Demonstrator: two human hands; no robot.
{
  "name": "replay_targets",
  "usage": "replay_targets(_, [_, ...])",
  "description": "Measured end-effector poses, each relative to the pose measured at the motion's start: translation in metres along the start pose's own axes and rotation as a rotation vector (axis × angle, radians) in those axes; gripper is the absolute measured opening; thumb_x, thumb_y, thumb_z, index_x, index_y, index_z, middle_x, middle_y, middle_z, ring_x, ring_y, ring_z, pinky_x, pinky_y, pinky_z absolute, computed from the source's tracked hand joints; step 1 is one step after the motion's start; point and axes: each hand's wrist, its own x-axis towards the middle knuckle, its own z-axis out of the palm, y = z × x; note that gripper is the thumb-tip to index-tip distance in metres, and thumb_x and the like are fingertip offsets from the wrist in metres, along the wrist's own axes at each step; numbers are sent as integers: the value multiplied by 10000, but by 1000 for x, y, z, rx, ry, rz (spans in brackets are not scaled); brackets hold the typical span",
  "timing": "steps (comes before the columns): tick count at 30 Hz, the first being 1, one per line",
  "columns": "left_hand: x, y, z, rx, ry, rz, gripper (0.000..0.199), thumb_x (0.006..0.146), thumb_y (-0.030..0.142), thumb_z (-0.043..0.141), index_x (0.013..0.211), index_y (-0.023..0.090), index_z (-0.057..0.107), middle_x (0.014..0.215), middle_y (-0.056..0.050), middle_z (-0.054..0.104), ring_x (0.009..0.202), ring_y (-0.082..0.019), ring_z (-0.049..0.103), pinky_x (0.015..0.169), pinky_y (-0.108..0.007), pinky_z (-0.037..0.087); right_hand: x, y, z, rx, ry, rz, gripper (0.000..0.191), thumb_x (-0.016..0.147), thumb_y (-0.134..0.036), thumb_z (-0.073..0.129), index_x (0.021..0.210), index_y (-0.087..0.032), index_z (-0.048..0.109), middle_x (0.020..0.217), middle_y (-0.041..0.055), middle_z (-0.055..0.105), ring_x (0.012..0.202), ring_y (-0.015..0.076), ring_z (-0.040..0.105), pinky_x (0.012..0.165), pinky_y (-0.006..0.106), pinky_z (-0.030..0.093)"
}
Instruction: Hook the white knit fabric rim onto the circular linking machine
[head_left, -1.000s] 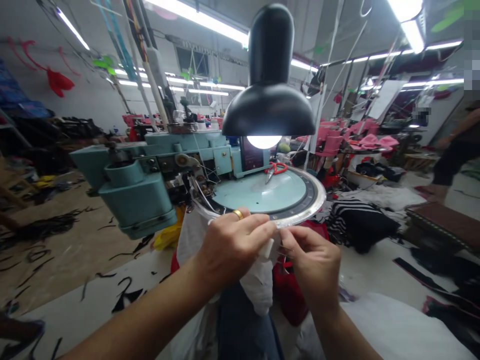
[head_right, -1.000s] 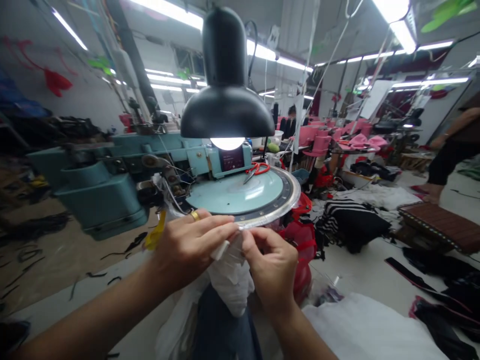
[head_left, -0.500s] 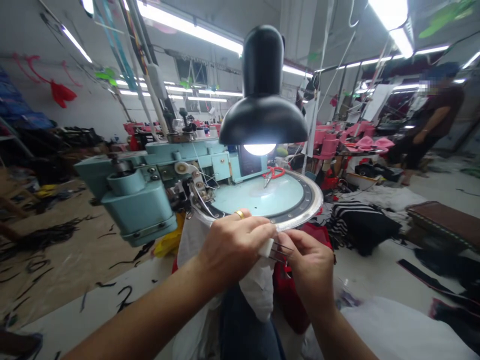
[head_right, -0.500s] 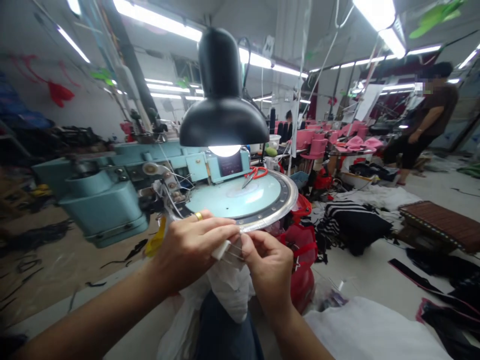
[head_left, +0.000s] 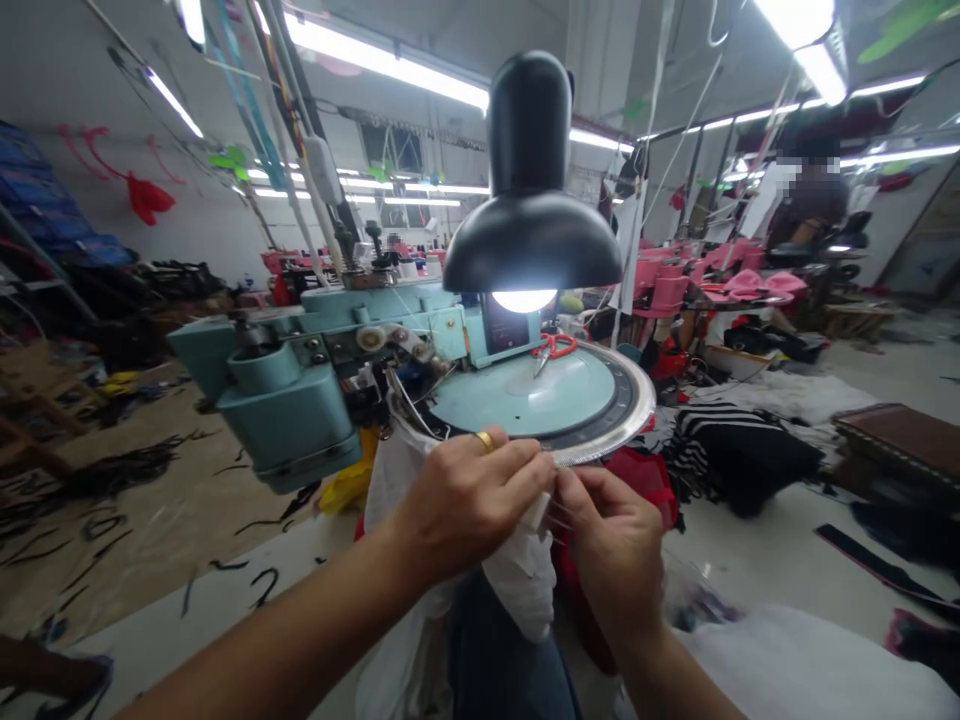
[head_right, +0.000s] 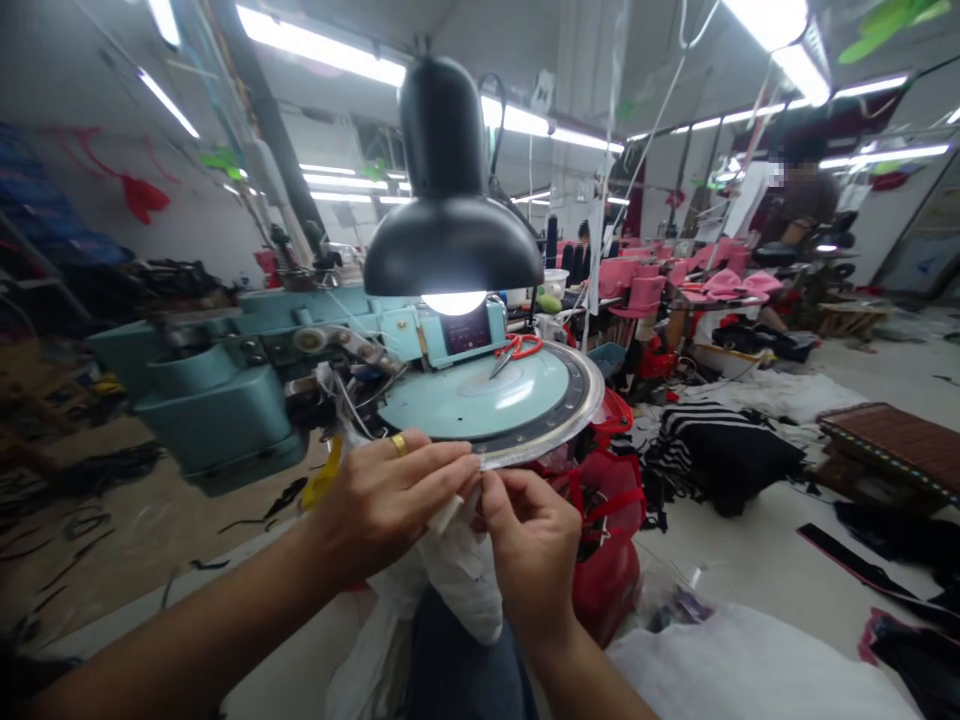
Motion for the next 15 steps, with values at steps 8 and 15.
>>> replay_targets(8, [-27, 27, -20, 47, 52, -429, 189, 884, 298, 684, 1053, 213, 684, 1046, -38, 728, 871, -188, 635, 740, -303, 514, -27, 27, -45, -337, 25, -163, 246, 891, -400, 629, 935, -177, 723, 866, 53, 736, 781, 193, 681, 756, 302, 531])
replay_targets(15, [-184, 78, 35, -647, 891, -2005, 349, 737, 164, 812, 1035, 169, 631, 1130, -64, 646, 1019, -176, 600, 872, -276, 503, -100, 84, -169, -746, -242, 233, 397, 815, -579, 630, 933, -218, 744, 826, 62, 773, 776, 265, 737, 699, 320, 585])
